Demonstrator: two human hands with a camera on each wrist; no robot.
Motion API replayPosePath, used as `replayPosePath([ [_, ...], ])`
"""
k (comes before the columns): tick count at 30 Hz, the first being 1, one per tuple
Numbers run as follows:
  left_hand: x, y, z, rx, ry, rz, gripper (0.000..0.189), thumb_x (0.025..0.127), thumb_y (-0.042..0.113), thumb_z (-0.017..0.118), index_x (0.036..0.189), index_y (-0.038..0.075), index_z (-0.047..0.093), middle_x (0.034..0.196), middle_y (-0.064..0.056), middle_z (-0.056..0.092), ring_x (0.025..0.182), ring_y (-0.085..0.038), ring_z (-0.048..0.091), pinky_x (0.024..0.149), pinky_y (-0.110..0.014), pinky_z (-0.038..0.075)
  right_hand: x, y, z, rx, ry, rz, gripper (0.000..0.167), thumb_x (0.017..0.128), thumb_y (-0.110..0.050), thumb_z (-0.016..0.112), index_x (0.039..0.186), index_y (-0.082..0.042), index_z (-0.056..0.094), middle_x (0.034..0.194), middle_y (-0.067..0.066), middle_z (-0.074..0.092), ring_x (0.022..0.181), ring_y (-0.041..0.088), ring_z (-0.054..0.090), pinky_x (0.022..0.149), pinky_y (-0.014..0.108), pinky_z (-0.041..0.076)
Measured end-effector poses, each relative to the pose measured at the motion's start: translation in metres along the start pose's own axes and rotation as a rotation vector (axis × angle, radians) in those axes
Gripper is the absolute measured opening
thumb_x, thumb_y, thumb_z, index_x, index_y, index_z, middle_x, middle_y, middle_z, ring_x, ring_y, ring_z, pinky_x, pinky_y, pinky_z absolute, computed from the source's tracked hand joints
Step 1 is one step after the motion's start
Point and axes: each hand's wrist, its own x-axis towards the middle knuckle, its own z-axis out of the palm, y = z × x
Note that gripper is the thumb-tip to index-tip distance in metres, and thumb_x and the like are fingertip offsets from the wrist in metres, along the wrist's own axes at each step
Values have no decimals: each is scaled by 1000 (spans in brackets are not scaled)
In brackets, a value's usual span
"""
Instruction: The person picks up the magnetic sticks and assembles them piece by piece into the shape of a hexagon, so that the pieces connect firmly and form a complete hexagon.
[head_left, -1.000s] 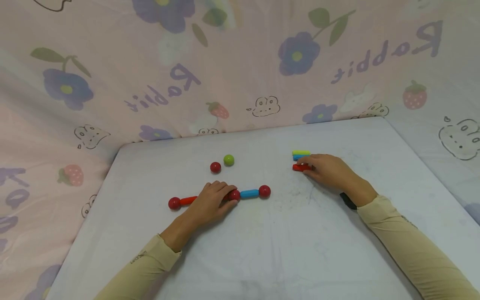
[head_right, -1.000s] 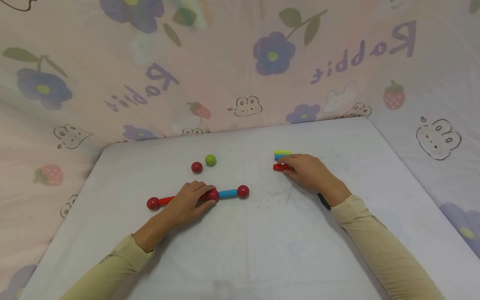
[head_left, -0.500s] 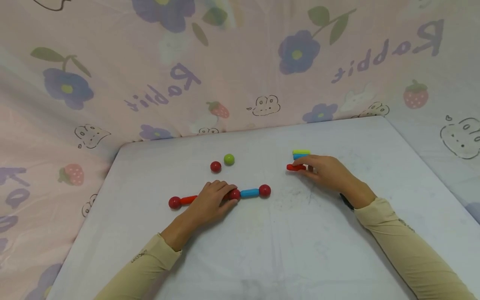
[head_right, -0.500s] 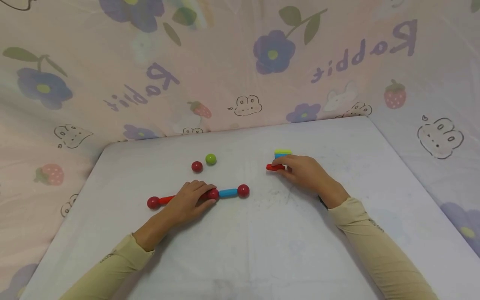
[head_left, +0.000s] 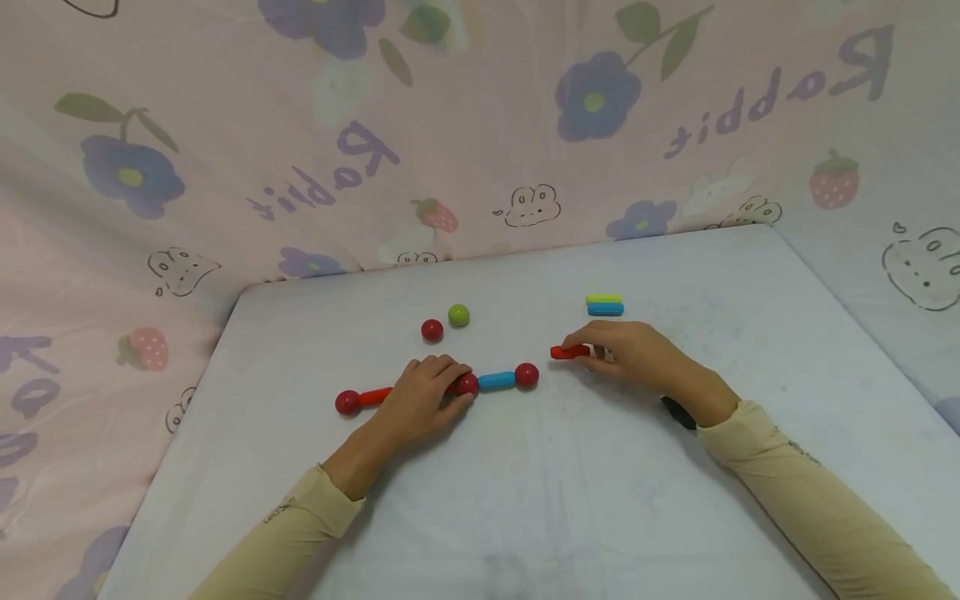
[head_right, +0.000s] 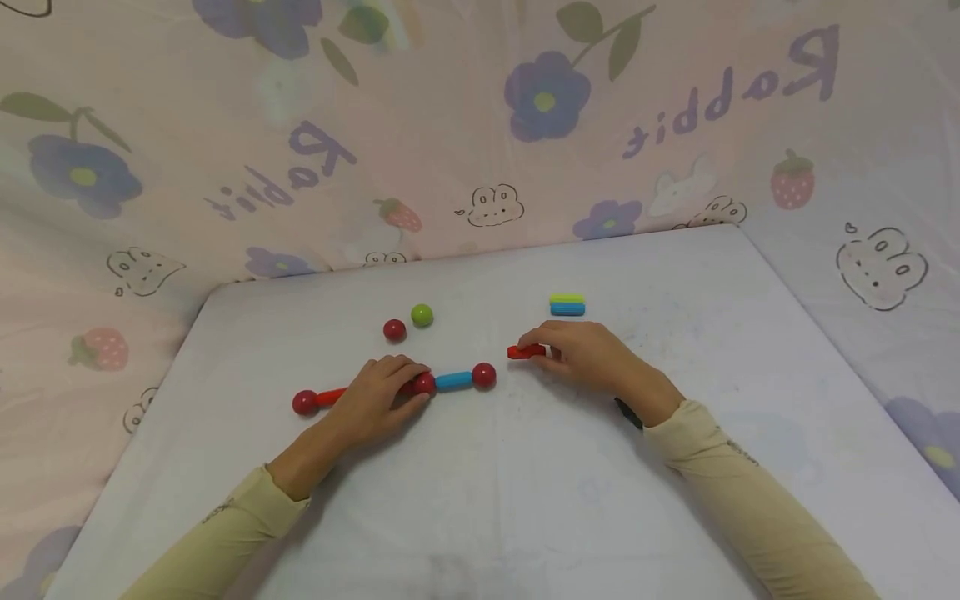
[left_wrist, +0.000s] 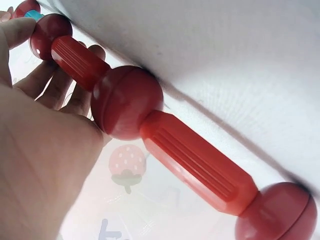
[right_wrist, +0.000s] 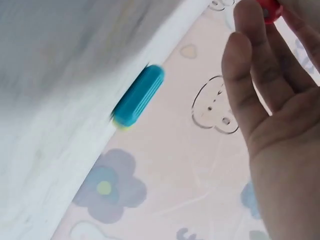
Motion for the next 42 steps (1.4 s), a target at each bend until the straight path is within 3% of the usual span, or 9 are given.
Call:
replayPosePath([
  [8, 1, -1, 1, 1, 22, 7, 44, 90, 34, 71, 129, 14, 64, 118, 1, 66, 103, -16, 58, 94, -38, 49, 5, -12, 14, 8, -19, -98, 29, 84, -15, 79, 111, -23, 71, 99, -10, 71, 70, 6, 56, 62, 18, 48],
  [42, 0, 0, 1, -32, -16, 16, 42, 91, 33, 71, 131, 21, 63, 123, 2, 63, 108, -15, 57, 94, -35, 47, 6, -18, 17, 12, -52, -86, 27, 87, -17, 77, 112, -24, 72, 104, -10, 72, 77, 5, 61, 69, 22, 53],
])
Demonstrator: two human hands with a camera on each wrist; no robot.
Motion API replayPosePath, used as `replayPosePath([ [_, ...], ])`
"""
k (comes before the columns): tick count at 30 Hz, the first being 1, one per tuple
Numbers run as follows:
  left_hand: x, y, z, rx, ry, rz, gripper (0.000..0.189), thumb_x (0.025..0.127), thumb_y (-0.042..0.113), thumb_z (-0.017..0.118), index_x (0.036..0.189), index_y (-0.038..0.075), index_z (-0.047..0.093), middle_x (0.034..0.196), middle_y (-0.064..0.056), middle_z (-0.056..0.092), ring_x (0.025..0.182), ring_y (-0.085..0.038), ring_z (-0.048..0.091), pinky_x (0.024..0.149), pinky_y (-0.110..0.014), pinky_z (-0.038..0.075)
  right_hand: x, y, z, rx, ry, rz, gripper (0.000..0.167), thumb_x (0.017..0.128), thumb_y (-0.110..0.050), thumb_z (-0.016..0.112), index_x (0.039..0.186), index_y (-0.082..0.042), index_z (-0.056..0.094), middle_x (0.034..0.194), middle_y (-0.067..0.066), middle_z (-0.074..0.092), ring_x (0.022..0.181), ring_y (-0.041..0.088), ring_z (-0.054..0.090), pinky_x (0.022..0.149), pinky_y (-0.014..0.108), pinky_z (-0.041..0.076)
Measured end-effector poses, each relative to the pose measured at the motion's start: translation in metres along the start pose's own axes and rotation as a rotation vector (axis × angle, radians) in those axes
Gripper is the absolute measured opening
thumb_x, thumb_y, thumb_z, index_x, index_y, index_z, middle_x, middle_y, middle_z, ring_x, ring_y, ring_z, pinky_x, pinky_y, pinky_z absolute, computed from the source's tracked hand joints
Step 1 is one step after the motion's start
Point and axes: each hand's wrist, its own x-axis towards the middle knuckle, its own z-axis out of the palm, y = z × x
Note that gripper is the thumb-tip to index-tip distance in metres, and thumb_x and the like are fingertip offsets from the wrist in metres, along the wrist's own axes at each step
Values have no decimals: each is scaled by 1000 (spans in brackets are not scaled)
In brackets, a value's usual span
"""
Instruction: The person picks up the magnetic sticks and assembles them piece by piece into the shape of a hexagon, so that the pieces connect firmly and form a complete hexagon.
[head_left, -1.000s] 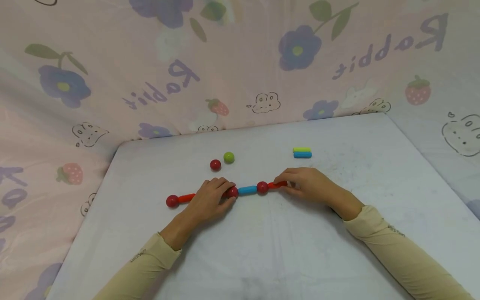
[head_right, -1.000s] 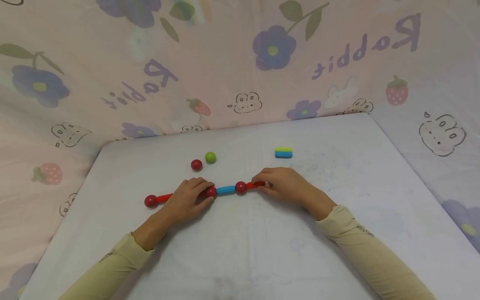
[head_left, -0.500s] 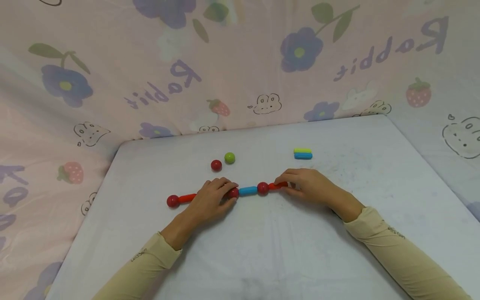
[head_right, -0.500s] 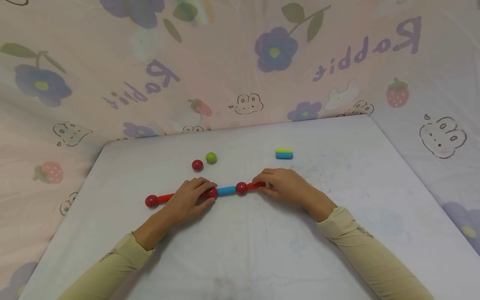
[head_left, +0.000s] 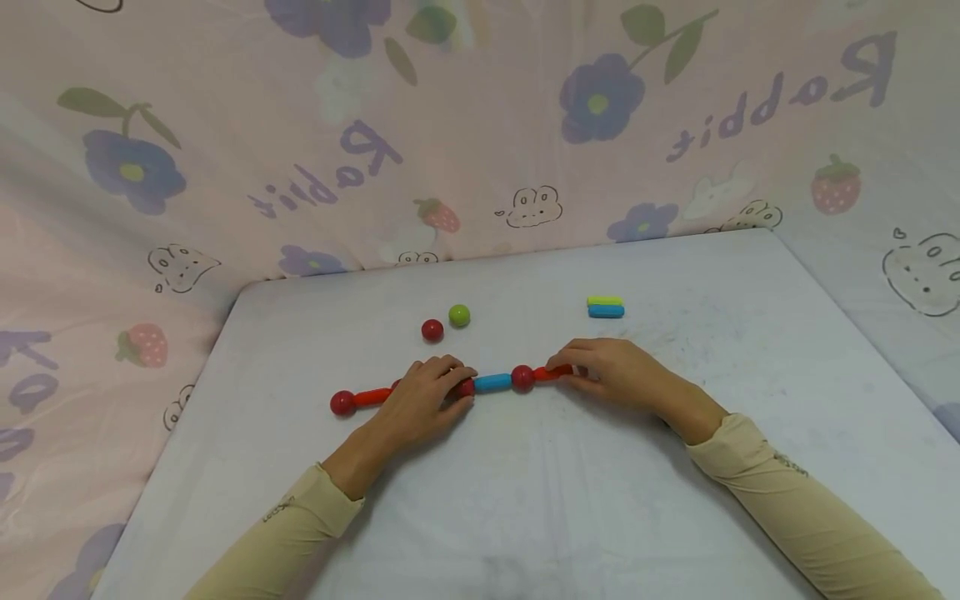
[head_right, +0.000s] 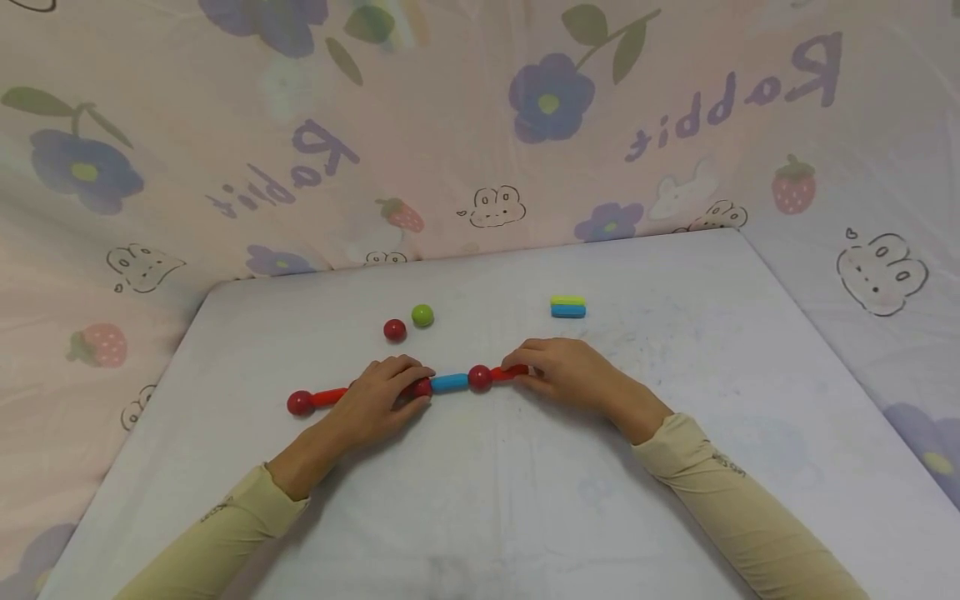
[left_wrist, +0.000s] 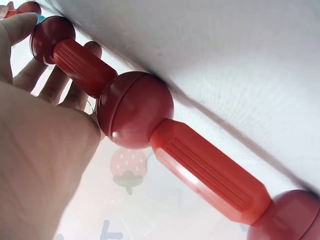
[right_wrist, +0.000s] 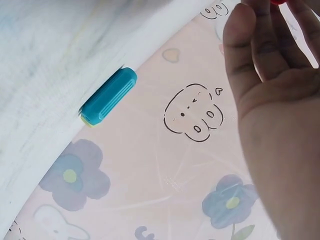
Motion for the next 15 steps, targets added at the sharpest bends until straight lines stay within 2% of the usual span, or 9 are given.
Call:
replayPosePath([
  [9, -1, -1, 1, 5, 20, 10, 40, 90, 30, 73, 127, 20, 65, 120, 0, 63, 105, -15, 57, 92, -36, 48, 1, 0, 1, 9, -9, 1, 26, 87, -18, 77, 112, -23, 72, 103, -9, 71, 76, 4, 58, 69, 22, 52],
  [15, -1, 0, 1, 7, 26, 9, 39, 90, 30, 73, 127, 20, 65, 119, 1, 63, 105, -15, 57, 91, -36, 48, 1, 0, 1, -4, 0, -1, 24, 88, -24, 76, 111, -23, 72, 105, -10, 71, 82, 6, 62, 72, 24, 54],
])
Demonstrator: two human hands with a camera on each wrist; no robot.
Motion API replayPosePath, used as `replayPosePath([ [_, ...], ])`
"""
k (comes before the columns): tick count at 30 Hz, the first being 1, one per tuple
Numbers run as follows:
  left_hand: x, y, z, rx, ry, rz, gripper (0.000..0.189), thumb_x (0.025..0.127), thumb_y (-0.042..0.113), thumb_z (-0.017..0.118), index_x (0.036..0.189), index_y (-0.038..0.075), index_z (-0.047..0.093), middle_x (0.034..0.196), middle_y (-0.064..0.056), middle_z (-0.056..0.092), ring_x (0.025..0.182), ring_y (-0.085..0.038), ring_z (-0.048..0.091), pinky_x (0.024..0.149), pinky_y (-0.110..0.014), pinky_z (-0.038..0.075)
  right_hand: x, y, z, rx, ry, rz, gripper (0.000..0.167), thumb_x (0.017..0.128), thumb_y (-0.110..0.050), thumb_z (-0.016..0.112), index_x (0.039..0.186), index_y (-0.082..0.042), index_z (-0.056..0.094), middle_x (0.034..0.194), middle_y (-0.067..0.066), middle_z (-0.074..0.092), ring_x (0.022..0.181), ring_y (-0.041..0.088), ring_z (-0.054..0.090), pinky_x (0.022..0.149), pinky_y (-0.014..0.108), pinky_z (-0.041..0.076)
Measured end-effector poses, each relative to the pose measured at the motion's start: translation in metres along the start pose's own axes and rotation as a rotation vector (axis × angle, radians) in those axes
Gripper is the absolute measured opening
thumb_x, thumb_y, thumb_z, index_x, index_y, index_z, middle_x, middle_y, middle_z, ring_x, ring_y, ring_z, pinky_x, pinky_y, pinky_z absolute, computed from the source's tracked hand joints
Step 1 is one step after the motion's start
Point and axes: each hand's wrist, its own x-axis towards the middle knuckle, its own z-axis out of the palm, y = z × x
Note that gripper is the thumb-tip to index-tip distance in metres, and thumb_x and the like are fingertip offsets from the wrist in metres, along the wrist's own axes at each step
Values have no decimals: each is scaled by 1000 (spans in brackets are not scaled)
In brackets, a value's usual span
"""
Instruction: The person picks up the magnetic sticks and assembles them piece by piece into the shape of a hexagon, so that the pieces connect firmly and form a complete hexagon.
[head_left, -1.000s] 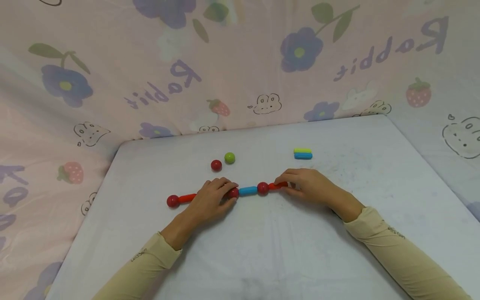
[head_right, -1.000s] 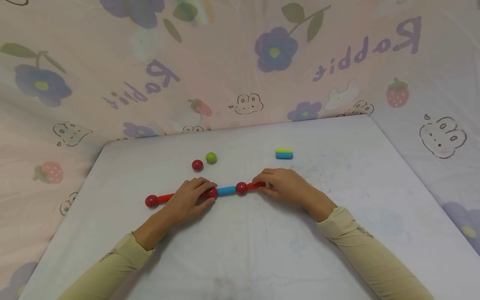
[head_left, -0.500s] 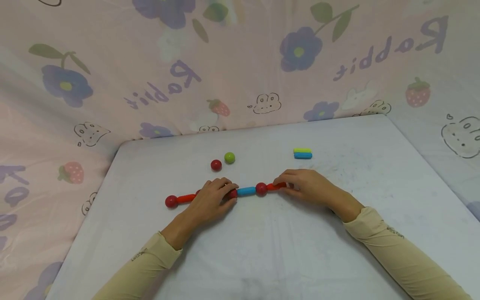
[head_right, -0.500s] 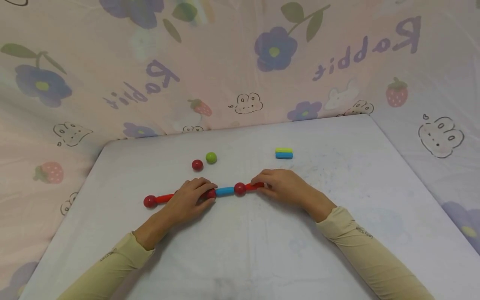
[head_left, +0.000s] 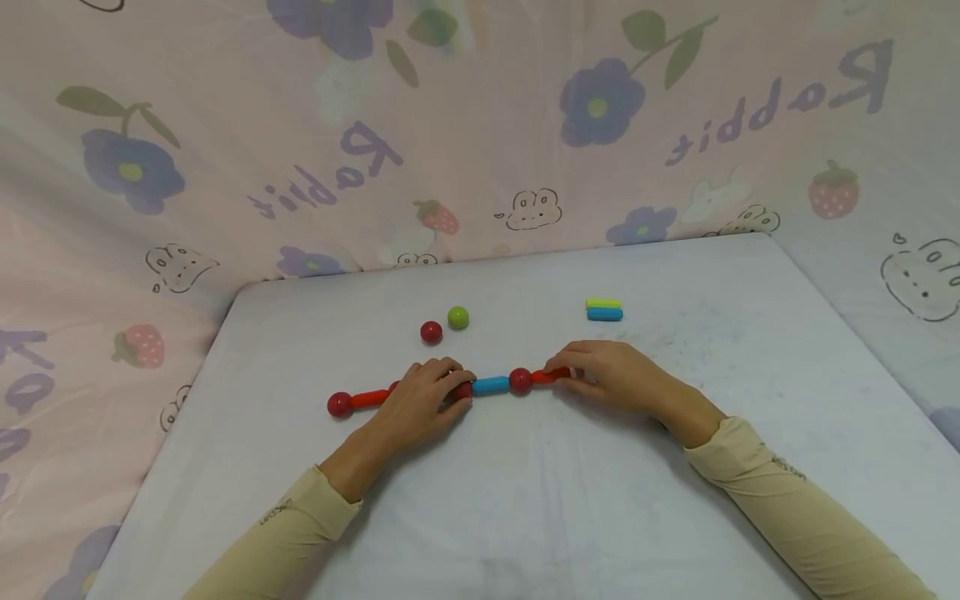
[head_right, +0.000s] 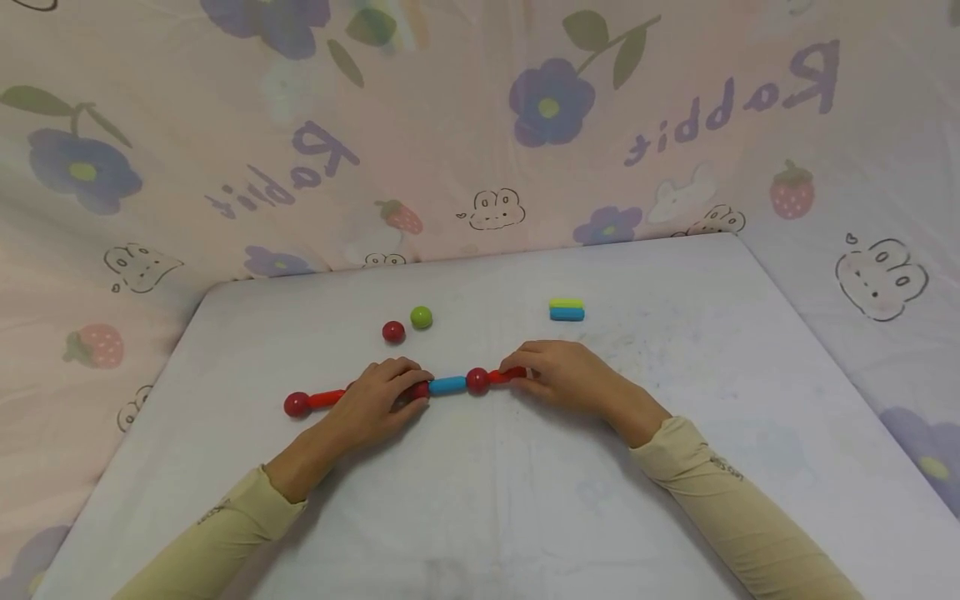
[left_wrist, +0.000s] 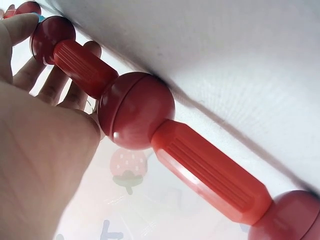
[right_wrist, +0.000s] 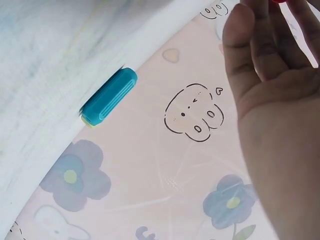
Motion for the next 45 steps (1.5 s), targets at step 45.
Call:
replayPosePath([
  [45, 1, -1, -1, 11, -20, 0, 40, 90, 33, 73, 127, 22, 64, 118, 3, 63, 104, -13, 57, 92, -34, 49, 70, 30, 15, -32, -11, 10, 23, 95, -29, 67, 113, -17, 72, 111, -1, 70, 105, 19, 64, 93, 39, 55],
])
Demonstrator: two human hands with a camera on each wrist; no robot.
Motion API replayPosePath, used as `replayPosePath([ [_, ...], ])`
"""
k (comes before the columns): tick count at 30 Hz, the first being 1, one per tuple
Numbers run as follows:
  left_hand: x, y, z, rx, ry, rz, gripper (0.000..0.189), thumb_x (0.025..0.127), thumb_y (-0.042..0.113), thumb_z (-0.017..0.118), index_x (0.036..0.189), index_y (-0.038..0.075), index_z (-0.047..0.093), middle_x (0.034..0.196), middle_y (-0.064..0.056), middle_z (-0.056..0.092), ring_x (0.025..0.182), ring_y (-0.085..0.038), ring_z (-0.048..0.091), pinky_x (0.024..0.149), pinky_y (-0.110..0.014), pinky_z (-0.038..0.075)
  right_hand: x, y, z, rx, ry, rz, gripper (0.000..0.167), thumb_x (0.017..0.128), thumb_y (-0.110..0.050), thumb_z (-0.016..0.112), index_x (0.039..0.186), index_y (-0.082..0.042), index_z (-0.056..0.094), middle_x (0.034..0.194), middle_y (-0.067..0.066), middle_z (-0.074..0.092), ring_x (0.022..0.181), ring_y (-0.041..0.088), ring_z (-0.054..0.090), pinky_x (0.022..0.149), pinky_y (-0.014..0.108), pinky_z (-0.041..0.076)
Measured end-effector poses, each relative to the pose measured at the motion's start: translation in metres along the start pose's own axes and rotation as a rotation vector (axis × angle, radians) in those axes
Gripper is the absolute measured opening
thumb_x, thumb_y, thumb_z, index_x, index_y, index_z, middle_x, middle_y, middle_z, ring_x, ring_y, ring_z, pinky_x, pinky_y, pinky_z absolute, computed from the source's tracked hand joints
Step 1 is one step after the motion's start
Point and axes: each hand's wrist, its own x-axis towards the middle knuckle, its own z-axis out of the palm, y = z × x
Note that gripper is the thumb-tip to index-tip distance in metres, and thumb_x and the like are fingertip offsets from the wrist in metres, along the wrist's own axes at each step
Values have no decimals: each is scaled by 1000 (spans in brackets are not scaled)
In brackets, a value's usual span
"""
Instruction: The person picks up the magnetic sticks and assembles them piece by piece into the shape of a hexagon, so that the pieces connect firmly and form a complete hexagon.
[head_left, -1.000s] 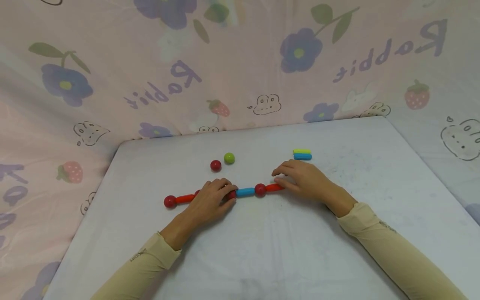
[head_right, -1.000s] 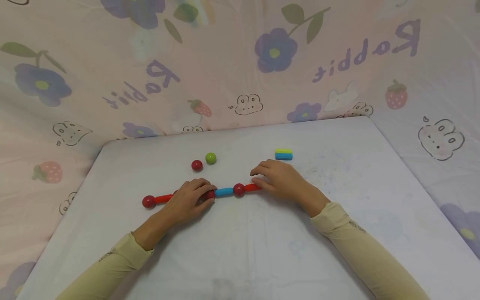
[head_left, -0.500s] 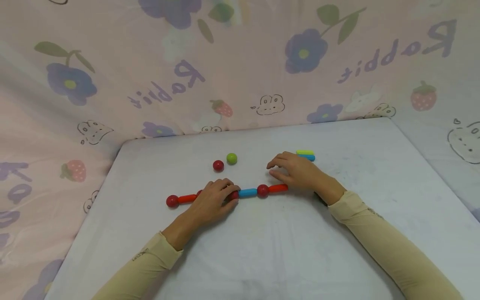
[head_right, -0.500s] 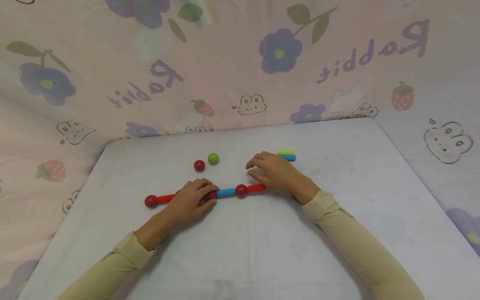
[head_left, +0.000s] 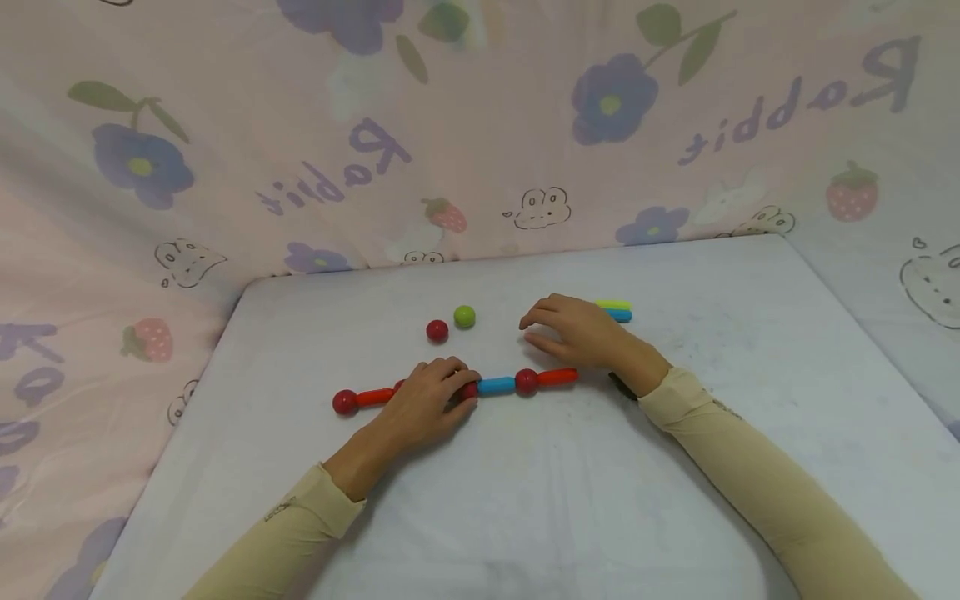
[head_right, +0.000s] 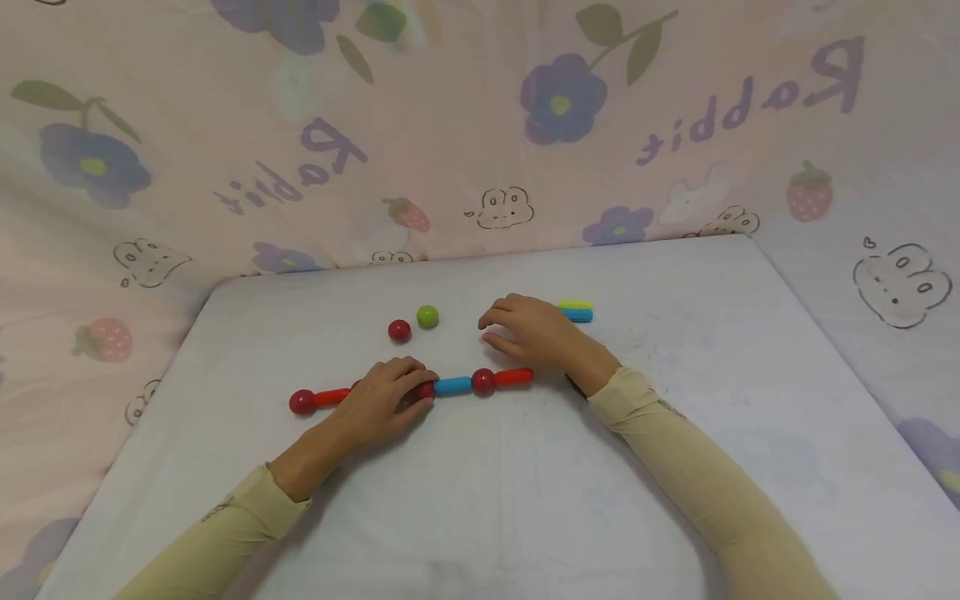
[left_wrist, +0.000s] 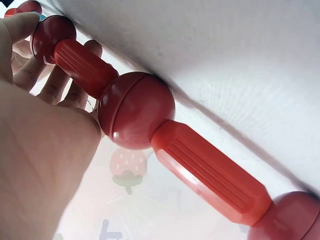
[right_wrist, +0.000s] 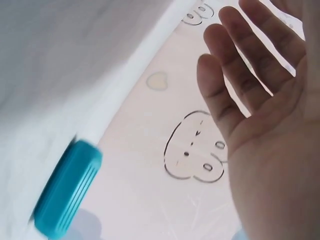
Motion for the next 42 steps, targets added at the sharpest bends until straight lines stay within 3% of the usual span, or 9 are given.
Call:
replayPosePath([
  [26, 1, -4, 0, 17, 12, 34, 38, 90, 33, 72, 126, 21, 64, 118, 2, 63, 104, -14, 57, 91, -34, 50, 62, -6, 22, -32, -132, -84, 26, 98, -32, 62, 120, -19, 69, 118, 0, 68, 112, 18, 63, 101, 38, 52],
  [33, 1, -4, -2, 10, 10, 22, 38, 90, 32, 73, 125, 20, 64, 118, 2, 63, 103, -14, 57, 92, -34, 50, 73, -12, 27, 45, -93, -149, 29, 96, -27, 65, 123, -17, 67, 124, 2, 66, 117, 20, 60, 106, 39, 48],
  [42, 1, -4, 1, -8, 10, 35, 34, 92, 31, 70, 124, 21, 64, 116, 3, 62, 103, -14, 56, 92, -34, 48, 91, -15, 38, 31, -50, -210, 30, 95, -27, 65, 124, -16, 66, 125, 0, 65, 122, 19, 54, 110, 35, 43],
])
